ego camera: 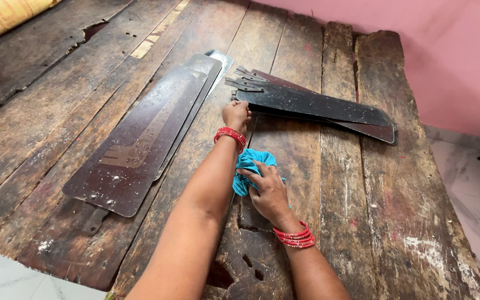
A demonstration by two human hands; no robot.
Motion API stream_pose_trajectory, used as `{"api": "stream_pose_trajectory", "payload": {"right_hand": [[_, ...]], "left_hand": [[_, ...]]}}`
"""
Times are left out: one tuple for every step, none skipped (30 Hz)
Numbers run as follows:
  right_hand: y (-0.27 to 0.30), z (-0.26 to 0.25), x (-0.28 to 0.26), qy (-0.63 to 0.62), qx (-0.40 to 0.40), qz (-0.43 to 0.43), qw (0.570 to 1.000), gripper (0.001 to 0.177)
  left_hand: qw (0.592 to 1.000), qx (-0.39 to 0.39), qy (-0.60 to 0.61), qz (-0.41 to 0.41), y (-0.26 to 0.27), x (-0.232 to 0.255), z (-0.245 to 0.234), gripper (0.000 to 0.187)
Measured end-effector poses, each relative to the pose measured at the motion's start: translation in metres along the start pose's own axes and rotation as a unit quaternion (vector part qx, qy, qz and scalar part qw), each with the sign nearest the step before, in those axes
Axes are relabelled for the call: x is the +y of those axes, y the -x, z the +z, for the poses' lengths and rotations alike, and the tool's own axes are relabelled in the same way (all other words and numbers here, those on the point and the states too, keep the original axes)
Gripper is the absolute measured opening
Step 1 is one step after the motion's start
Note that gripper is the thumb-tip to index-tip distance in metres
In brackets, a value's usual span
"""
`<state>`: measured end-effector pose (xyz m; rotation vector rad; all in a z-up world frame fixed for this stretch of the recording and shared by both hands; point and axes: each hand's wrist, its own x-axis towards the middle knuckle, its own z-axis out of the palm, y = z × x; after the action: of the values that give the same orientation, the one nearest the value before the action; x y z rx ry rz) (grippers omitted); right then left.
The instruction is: The person wipes several flat metal parts on a wooden table using a blue cloth. They handle each part one at a time, wiping both sides and edges, then place the cleaned parts aside on the table.
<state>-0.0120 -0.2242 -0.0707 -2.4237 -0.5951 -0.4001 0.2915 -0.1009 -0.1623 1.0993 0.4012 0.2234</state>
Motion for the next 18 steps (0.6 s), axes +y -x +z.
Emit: {"api": "stream_pose_trajectory", "payload": {"right_hand": [[0.000,0.000,0.000,0.001,-0.001,0.001,1.000,0.054],[0.000,0.000,0.000,0.002,0.000,-0.002,1.000,0.054],[0.000,0.000,0.000,0.002,0.002,-0.005,1.000,0.054],[0.000,0.000,0.000,0.002,0.003,-0.007,1.000,0.054],[0.000,0.000,0.000,0.001,0.005,-0.009,1.000,0.054],[0.000,-0.001,0.000,0.000,0.005,-0.010,1.000,0.054],[0.000,-0.001,0.000,-0.002,0.006,-0.011,1.000,0.054],[0.000,-0.002,0.000,-0.004,0.007,-0.013,1.000,0.054],[0.000,-0.003,0.000,-0.006,0.007,-0.016,1.000,0.055],[-0.001,-0.003,0.000,-0.008,0.009,-0.020,1.000,0.055],[-0.001,-0.004,-0.001,-0.009,0.007,-0.017,1.000,0.054],[-0.001,-0.005,-0.002,-0.009,0.007,-0.015,1.000,0.054],[-0.001,-0.005,-0.002,-0.008,0.007,-0.013,1.000,0.053],[-0.002,-0.006,-0.002,-0.010,0.006,-0.013,1.000,0.053],[-0.002,-0.006,-0.002,-0.012,0.006,-0.013,1.000,0.053],[-0.002,-0.006,-0.003,-0.013,0.006,-0.012,1.000,0.053],[-0.002,-0.006,-0.002,-0.011,0.007,-0.013,1.000,0.054],[-0.002,-0.006,-0.002,-0.009,0.007,-0.014,1.000,0.054]], "left_hand": [[1.000,0.007,-0.013,0.007,0.000,-0.001,0.001,0.011],[1.000,-0.001,0.020,0.013,0.001,-0.002,-0.001,0.009],[0.998,-0.009,0.053,0.018,0.003,-0.004,-0.003,0.008],[0.996,-0.018,0.085,0.022,0.005,-0.006,-0.005,0.009],[0.994,-0.006,0.104,0.019,0.006,-0.005,-0.006,0.013],[0.992,0.007,0.123,0.014,0.008,-0.005,-0.007,0.017],[0.990,0.020,0.142,0.009,0.009,-0.004,-0.008,0.022],[0.991,0.034,0.130,0.000,0.010,-0.001,-0.009,0.026],[0.992,0.048,0.117,-0.010,0.012,0.004,-0.010,0.030],[0.992,0.062,0.105,-0.017,0.012,0.009,-0.012,0.034],[0.994,0.058,0.094,-0.019,0.013,0.011,-0.014,0.031],[0.995,0.053,0.083,-0.021,0.011,0.013,-0.014,0.029],[0.996,0.048,0.073,-0.023,0.009,0.013,-0.014,0.028],[0.997,0.041,0.055,-0.023,0.005,0.012,-0.014,0.025],[0.998,0.034,0.037,-0.023,0.000,0.010,-0.014,0.023],[0.999,0.026,0.018,-0.024,-0.005,0.006,-0.013,0.021],[1.000,0.028,0.002,-0.014,-0.010,0.001,-0.011,0.018],[0.999,0.029,-0.014,-0.003,-0.012,-0.002,-0.009,0.016]]}}
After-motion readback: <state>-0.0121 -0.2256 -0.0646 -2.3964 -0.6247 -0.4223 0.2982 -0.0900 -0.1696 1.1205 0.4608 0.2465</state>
